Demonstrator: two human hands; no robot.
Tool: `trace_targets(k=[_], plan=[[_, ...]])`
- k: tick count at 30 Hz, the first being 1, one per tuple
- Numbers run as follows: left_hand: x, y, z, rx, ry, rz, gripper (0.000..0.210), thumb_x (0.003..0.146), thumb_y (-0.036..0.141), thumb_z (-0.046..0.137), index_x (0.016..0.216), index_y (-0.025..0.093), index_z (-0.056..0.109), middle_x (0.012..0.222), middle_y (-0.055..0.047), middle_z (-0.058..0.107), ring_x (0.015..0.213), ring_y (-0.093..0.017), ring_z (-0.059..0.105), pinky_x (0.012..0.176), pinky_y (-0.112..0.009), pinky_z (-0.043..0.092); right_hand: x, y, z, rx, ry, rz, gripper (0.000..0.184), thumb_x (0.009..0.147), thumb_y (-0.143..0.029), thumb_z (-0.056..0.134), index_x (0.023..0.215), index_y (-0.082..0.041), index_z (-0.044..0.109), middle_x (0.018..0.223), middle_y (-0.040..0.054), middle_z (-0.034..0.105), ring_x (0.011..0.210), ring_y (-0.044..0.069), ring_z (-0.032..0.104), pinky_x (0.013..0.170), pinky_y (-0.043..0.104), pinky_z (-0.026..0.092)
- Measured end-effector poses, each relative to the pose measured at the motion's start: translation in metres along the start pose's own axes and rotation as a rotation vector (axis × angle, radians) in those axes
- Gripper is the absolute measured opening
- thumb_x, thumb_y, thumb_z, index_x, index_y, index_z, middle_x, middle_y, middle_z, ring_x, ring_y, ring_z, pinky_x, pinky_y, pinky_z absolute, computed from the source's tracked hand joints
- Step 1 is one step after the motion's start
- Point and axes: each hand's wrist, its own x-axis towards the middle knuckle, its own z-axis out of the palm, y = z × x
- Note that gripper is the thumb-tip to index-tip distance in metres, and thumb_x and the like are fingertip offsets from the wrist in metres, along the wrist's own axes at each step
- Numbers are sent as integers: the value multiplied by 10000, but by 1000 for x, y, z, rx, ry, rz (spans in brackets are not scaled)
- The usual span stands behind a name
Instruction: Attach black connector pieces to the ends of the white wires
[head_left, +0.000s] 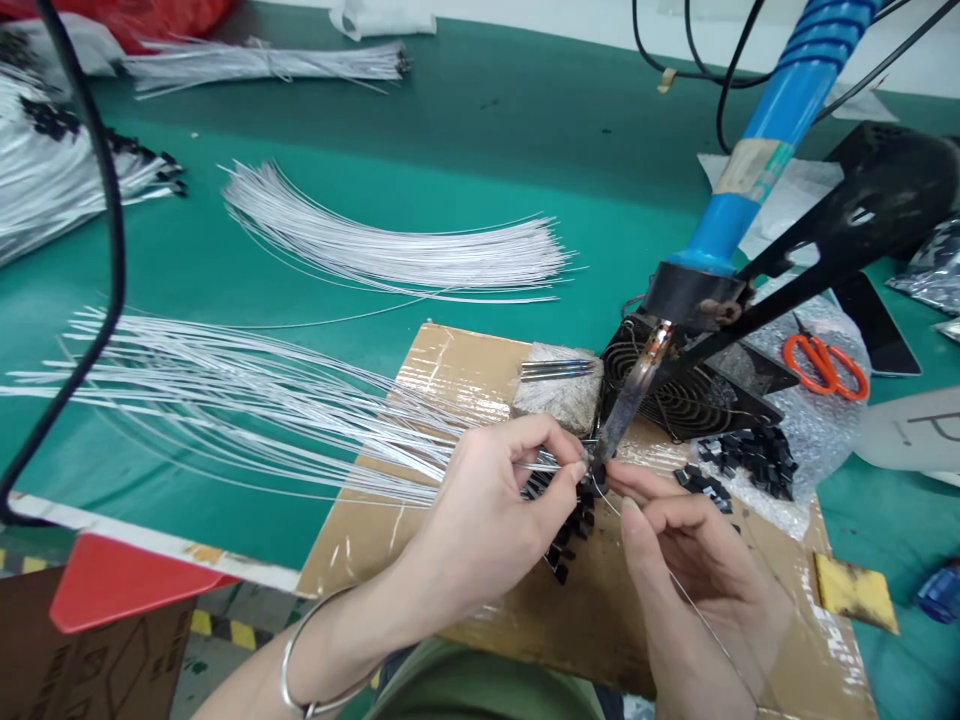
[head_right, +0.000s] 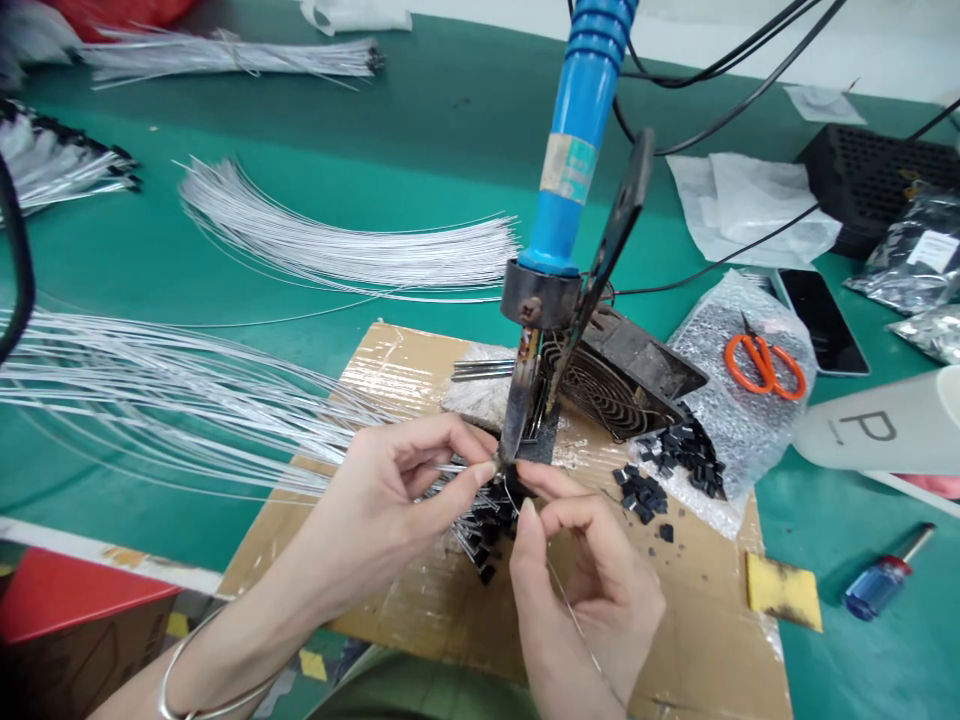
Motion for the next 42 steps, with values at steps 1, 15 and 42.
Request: trace_targets(k=[1, 15, 42], plan=[[0, 0, 0, 0, 1, 0, 141, 837, 267, 636, 736, 175, 672, 823, -80, 745, 798, -231, 679, 671, -330, 460, 0, 0, 0, 4, 5, -1, 207, 957, -261, 763, 768, -237, 683, 1125, 35, 840, 1048, 163, 798, 949, 254, 617], [-1, -1, 0, -5, -7, -6, 128, 837, 260, 640, 742, 179, 668, 827, -75, 748, 804, -228, 682, 685, -330, 475, 0, 1, 0, 3, 8, -6, 207, 950, -270, 776, 768, -232, 685, 1124, 42, 846, 1043, 182, 807, 940, 281, 634], [-3, -2, -1, 7, -15, 12, 116, 845, 258, 638, 758, 185, 661, 869, -78, 767, 820, -233, 695, 685, -327, 472, 0, 1, 4, -54, 54, -54, 218, 940, -292, 789, 755, -226, 695, 1072, 60, 853, 948, 197, 823, 891, 289, 648]])
